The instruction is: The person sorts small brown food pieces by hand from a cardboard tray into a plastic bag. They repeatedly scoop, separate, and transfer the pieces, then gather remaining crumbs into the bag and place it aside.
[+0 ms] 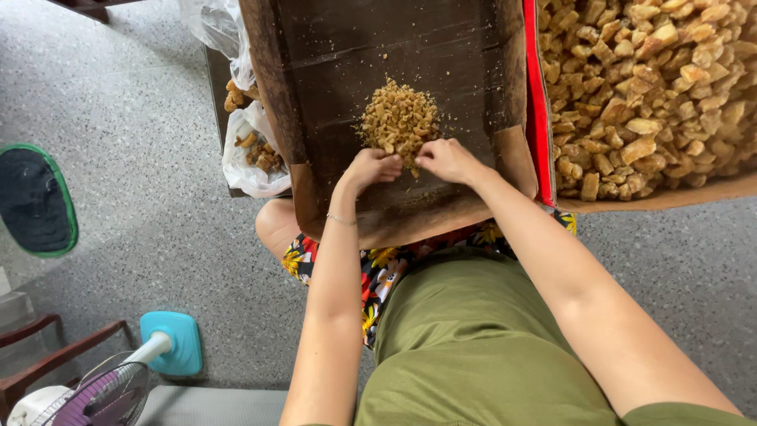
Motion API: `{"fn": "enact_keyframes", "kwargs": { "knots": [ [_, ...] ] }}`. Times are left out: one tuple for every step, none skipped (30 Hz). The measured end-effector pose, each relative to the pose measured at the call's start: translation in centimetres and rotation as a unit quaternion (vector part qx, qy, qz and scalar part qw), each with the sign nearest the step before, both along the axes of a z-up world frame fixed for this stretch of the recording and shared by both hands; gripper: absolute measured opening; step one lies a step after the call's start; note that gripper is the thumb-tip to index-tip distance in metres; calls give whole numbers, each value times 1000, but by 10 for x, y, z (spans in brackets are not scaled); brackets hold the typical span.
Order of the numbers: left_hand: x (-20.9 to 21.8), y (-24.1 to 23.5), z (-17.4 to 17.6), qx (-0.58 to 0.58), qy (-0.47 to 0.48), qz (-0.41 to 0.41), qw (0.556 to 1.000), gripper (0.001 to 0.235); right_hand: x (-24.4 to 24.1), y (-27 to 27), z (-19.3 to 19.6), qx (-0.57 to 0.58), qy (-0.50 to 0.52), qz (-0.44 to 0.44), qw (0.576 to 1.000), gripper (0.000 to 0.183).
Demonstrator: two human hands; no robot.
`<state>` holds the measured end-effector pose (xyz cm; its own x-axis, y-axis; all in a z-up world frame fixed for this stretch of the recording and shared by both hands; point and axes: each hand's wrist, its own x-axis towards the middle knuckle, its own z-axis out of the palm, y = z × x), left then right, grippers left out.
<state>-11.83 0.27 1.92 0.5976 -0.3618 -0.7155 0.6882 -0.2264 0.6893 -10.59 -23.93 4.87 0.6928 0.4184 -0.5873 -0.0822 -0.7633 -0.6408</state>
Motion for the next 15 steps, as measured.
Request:
{"fn": "enact_keyframes", "kwargs": {
  "knots": [
    [-3, 8, 7, 31, -3, -13, 999, 38, 3, -5, 4, -31, 61, 35, 997, 41],
    [-8, 14, 14, 63, -7, -26, 998, 40, 6, -15, 7, -62, 122, 69, 988, 44],
    [-15, 15, 19, 60, 42, -76, 994, 37, 6, -20, 6, -92, 183, 101, 974, 48],
    [-21, 15, 23, 57, 91, -126, 986, 34, 1, -17, 1, -92, 149, 165, 971, 43],
    [-26, 15, 25, 53, 141, -174, 973, 32, -11, -12, -5, -92, 115, 230, 962, 39],
    [-28, 8, 24, 67, 106, -194, 973, 31, -20, -7, -13, -91, 82, 293, 948, 36],
    [-28, -5, 21, 83, 70, -212, 971, 30, -22, 4, -21, -97, 87, 254, 958, 34],
    [-29, -14, 18, 98, 33, -229, 968, 29, -24, 21, -29, -103, 93, 215, 967, 31],
    [-25, -17, 15, 111, 5, -218, 970, 28, -26, 31, -33, -108, 100, 177, 973, 29],
    [-16, -19, 9, 124, -22, -206, 970, 26, -22, 33, -35, -83, 109, 137, 981, 27],
    [-11, -21, 5, 135, -51, -197, 970, 25, -13, 30, -34, -59, 118, 94, 987, 25],
    [-11, -17, 3, 95, -51, -119, 987, 25, -9, 26, -29, -34, 126, 50, 990, 23],
    [-8, -8, 3, 54, -54, -40, 996, 26, -3, 15, -20, 10, 65, 20, 998, 23],
    [-5, -2, 4, 12, -57, 39, 998, 26, 4, 0, -8, 55, 4, -10, 998, 24],
    [-8, 1, 5, 29, -47, 30, 998, 26, 8, -12, 2, 68, -11, -51, 996, 22]
  ]
}}
